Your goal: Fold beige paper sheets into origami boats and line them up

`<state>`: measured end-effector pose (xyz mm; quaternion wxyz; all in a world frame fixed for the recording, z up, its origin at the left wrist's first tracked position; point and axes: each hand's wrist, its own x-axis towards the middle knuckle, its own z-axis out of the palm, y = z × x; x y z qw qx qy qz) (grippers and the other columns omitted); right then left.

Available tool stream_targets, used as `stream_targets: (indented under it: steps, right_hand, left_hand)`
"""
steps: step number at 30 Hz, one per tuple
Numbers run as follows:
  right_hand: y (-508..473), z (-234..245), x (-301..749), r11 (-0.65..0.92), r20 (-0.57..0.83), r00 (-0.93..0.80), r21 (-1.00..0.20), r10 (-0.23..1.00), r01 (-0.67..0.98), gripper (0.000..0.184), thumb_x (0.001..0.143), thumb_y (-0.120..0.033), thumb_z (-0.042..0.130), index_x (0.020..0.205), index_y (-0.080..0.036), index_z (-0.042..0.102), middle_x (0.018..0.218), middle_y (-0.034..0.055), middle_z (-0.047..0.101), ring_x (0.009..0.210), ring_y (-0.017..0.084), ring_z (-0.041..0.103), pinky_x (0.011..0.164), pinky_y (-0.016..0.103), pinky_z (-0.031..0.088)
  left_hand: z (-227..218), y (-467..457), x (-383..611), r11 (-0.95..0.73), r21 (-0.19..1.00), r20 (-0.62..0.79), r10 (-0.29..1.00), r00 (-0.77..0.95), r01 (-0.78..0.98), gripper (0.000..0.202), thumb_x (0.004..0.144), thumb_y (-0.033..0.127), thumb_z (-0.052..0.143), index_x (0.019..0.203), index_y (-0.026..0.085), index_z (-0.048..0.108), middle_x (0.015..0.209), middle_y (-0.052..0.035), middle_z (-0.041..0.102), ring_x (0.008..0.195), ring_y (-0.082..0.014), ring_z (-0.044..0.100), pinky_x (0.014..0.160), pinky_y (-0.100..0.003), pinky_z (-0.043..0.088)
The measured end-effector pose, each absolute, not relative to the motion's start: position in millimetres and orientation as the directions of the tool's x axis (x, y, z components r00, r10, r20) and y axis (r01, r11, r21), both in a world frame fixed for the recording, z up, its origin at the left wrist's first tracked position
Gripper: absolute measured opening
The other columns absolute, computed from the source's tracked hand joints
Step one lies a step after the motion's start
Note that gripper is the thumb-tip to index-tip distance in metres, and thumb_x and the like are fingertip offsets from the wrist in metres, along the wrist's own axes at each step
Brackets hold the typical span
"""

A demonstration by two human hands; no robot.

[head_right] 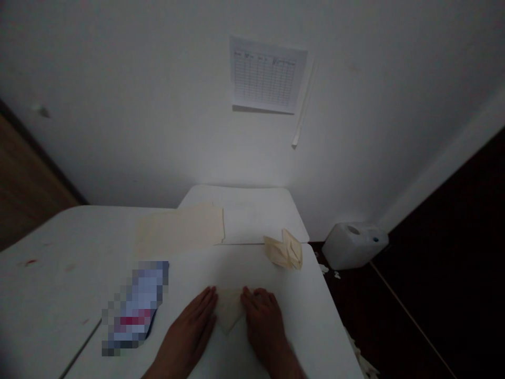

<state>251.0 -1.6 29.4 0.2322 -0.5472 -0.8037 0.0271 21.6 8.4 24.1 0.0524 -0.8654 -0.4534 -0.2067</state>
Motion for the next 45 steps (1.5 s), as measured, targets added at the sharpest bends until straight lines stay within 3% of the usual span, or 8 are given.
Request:
stream_targets:
  steps: [12,17,21,28,33,37,41,45]
  right_hand:
    - [-11.7,30.9,272.7,0.326,0.411,-0.2,-0.261,0.889,0.909,0.036,0.091,-0.014,0.047,0.123,-0.026,0.059,0.125,0.0019,0.063,0.109,0.027,0.054,0.091,0.043,0.041]
    - [-2.1,39.2,265.9,0.288,0.387,-0.179,-0.245,0.904,0.926,0.018,0.092,-0.02,0.053,0.102,-0.026,0.066,0.115,0.003,0.067,0.099,0.024,0.057,0.088,0.041,0.042]
    - [14.1,45.8,264.0,0.273,0.345,-0.186,-0.221,0.92,0.936,0.002,0.085,-0.022,0.065,0.083,-0.023,0.065,0.101,0.0044,0.068,0.093,0.023,0.058,0.087,0.038,0.042]
    - [37.3,54.2,271.5,0.288,0.25,-0.199,-0.398,0.947,0.871,0.027,0.076,-0.023,0.071,0.102,-0.023,0.064,0.1,0.005,0.065,0.095,0.024,0.058,0.084,0.034,0.044]
    - [45.2,59.4,274.0,0.297,0.207,-0.224,-0.47,0.952,0.831,0.015,0.073,-0.02,0.071,0.088,-0.023,0.068,0.093,0.0044,0.064,0.093,0.022,0.059,0.081,0.03,0.045]
    - [47.3,67.5,273.6,0.264,0.191,-0.187,-0.574,0.964,0.775,0.006,0.077,-0.017,0.067,0.081,-0.022,0.069,0.083,0.0007,0.067,0.081,0.017,0.062,0.076,0.026,0.045]
    - [50.1,79.6,276.3,0.339,0.307,-0.173,-0.648,0.936,0.682,0.01,0.085,-0.022,0.063,0.079,-0.021,0.07,0.078,0.0005,0.068,0.073,0.015,0.063,0.071,0.026,0.046]
    - [50.0,89.3,282.1,0.52,0.559,-0.162,-0.573,0.813,0.634,0.006,0.086,-0.023,0.066,0.082,-0.022,0.071,0.083,0.0027,0.067,0.081,0.017,0.06,0.075,0.03,0.047]
  left_hand:
    - [17.8,20.7,8.1,-0.537,0.147,0.459,0.781,0.424,0.831,0.033,0.095,0.032,0.043,0.115,0.017,0.065,0.127,-0.0128,0.062,0.119,-0.0291,0.057,0.094,-0.045,0.054]
    - [21.7,37.6,11.0,-0.537,0.272,0.476,0.796,0.373,0.799,0.027,0.093,0.032,0.046,0.091,0.021,0.071,0.112,-0.0091,0.069,0.107,-0.0268,0.063,0.09,-0.045,0.055]
    - [37.3,51.5,11.8,-0.565,0.379,0.43,0.809,0.401,0.733,0.016,0.089,0.027,0.053,0.085,0.022,0.067,0.101,-0.008,0.068,0.097,-0.0235,0.064,0.085,-0.042,0.055]
    - [49.8,61.4,9.7,-0.533,0.39,0.31,0.844,0.438,0.751,0.028,0.078,0.015,0.062,0.104,0.023,0.063,0.104,-0.0069,0.063,0.1,-0.0254,0.059,0.085,-0.042,0.049]
    - [54.8,62.6,10.9,-0.529,0.473,0.276,0.849,0.451,0.705,0.026,0.075,0.009,0.06,0.097,0.022,0.062,0.099,-0.0046,0.06,0.098,-0.022,0.059,0.085,-0.037,0.048]
    - [58.6,62.5,12.6,-0.49,0.564,0.26,0.869,0.421,0.664,0.011,0.078,0.012,0.057,0.085,0.02,0.059,0.091,-0.0033,0.062,0.089,-0.0197,0.061,0.079,-0.033,0.05]
    - [67.0,65.9,14.8,-0.501,0.625,0.349,0.865,0.36,0.599,0.007,0.086,0.02,0.054,0.083,0.02,0.06,0.082,-0.0016,0.064,0.077,-0.0171,0.063,0.071,-0.03,0.051]
    - [79.2,69.7,14.7,-0.678,0.53,0.614,0.721,0.32,0.51,0.008,0.09,0.021,0.054,0.09,0.02,0.062,0.087,-0.0035,0.065,0.082,-0.0168,0.062,0.074,-0.03,0.052]
